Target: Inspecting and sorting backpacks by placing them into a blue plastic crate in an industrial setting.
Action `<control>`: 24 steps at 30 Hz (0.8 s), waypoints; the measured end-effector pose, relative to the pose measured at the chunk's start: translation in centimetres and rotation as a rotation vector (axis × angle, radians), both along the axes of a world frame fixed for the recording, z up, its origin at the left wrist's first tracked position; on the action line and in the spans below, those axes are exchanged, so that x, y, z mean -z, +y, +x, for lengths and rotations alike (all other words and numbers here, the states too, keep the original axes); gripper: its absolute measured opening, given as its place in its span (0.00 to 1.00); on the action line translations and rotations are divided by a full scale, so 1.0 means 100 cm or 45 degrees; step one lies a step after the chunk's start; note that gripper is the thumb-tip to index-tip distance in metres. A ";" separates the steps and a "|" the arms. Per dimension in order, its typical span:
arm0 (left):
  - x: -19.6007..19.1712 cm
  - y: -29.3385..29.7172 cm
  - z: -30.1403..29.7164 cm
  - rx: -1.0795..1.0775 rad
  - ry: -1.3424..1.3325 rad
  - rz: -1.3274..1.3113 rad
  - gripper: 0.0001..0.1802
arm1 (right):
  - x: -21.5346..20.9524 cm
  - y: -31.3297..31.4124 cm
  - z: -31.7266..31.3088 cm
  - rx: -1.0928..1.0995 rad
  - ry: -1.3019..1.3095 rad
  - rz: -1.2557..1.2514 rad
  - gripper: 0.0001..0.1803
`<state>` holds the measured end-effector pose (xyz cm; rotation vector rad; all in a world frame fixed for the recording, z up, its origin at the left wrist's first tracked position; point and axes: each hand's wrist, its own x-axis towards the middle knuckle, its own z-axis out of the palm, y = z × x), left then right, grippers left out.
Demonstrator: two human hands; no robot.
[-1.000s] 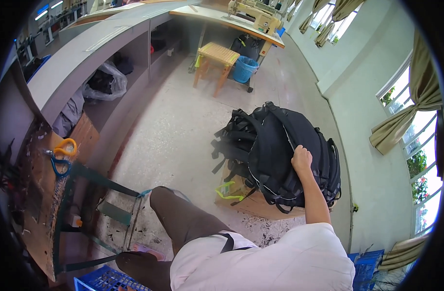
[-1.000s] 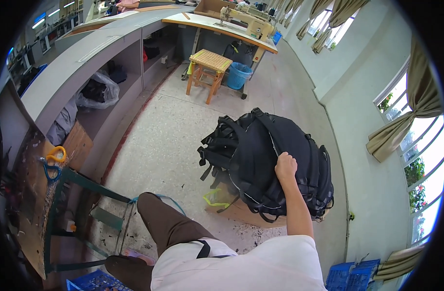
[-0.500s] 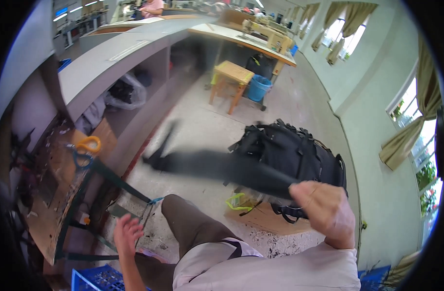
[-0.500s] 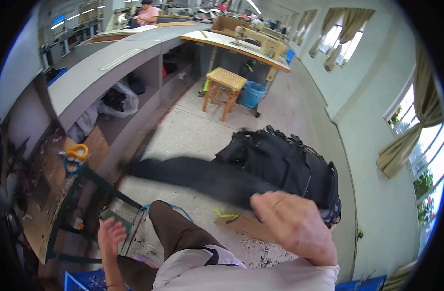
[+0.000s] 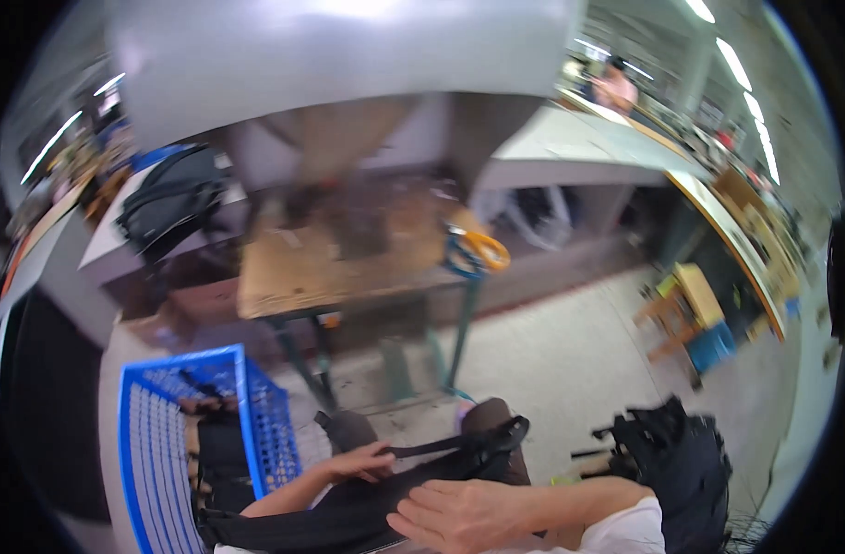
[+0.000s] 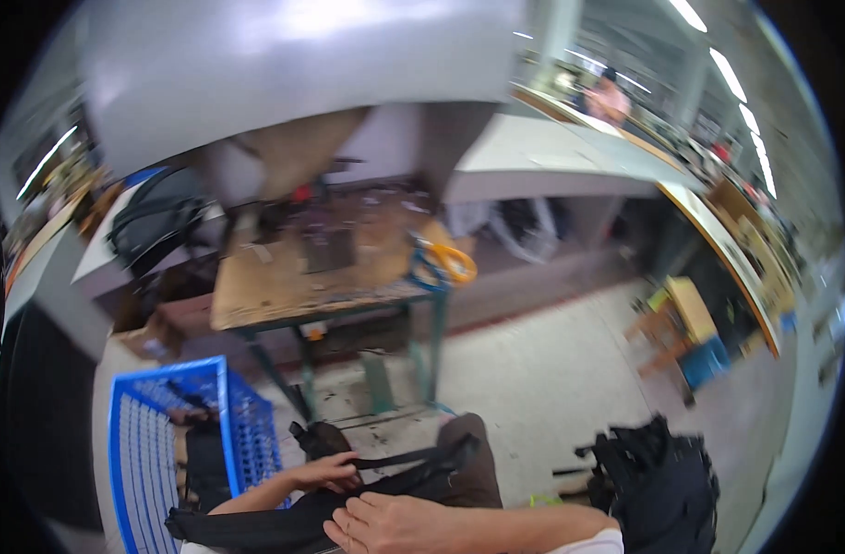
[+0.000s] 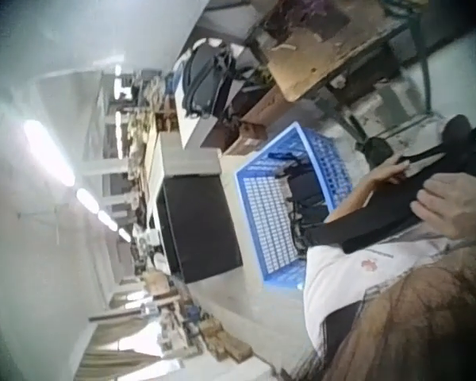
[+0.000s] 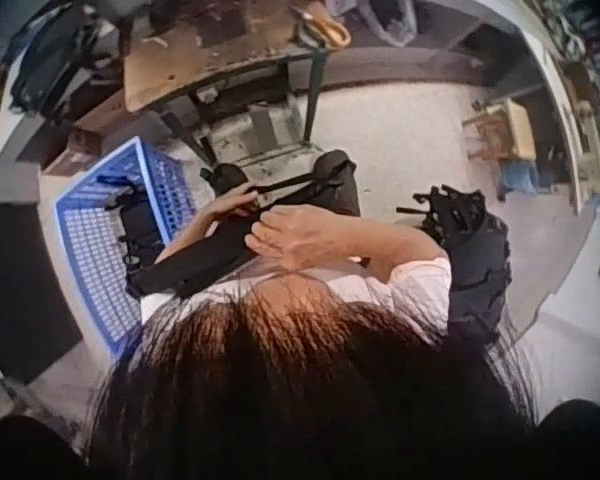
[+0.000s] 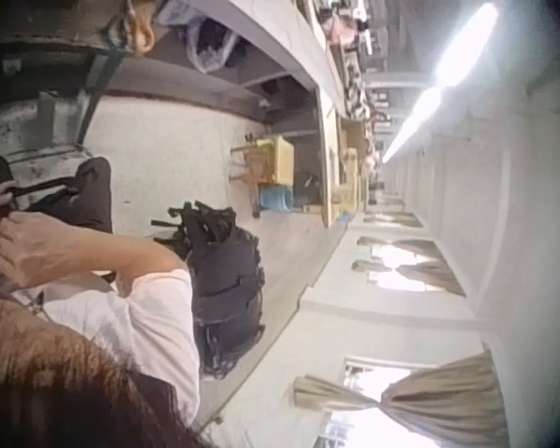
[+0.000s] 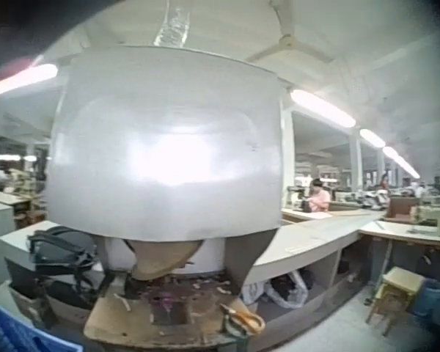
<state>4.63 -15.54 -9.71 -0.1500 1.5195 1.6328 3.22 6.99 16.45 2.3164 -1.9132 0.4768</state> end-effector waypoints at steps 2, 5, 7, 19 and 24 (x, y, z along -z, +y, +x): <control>0.020 0.005 0.026 -0.142 0.187 -0.189 0.45 | -0.007 -0.016 0.000 -0.125 0.033 0.021 0.21; 0.039 0.012 0.039 -0.422 0.550 -0.327 0.43 | -0.004 -0.030 0.003 -0.221 0.142 0.164 0.22; 0.040 0.015 0.047 -0.347 0.760 -0.346 0.38 | -0.005 -0.037 0.007 -0.252 0.045 0.369 0.22; -0.050 -0.054 0.035 -1.166 1.002 -0.396 0.22 | 0.049 -0.028 -0.107 1.173 -0.451 0.124 0.40; -0.113 -0.071 0.021 -1.293 1.371 -0.927 0.18 | 0.081 -0.011 -0.110 1.253 -2.273 0.677 0.31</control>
